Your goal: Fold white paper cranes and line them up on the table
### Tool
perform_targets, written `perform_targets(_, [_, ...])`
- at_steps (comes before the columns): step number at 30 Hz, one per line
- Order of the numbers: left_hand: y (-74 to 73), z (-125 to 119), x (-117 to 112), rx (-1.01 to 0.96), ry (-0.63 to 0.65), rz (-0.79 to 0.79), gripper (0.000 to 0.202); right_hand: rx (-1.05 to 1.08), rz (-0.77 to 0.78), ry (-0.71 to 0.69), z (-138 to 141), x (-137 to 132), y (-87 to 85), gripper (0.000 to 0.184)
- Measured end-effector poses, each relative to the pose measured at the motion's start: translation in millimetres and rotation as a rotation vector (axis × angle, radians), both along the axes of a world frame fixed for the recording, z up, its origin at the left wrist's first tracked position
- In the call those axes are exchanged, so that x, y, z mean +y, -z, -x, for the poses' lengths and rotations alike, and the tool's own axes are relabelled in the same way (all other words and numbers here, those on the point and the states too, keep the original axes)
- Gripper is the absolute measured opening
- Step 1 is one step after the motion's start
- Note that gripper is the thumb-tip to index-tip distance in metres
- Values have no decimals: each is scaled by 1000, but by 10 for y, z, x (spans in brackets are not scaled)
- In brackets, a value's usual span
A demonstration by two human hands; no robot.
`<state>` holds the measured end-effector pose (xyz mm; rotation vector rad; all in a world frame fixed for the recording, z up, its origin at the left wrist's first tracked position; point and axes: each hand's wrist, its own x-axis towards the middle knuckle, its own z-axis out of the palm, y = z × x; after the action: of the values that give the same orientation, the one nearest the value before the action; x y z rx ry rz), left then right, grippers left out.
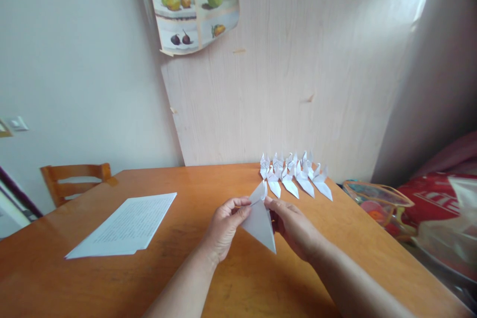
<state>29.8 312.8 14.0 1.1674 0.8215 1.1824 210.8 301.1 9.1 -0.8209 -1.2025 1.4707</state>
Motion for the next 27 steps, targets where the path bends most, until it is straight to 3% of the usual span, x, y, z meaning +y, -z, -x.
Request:
perform_targets(12, [-13, 5, -17, 12, 63, 5, 38, -59, -64, -59, 1, -80, -86, 23])
perform_targets(21, [-52, 17, 2, 3, 108, -40, 37, -41, -63, -37, 13, -78, -56, 34])
perform_targets(27, [-31, 27, 25, -32, 45, -4, 34, -1, -37, -37, 32, -94, -71, 34])
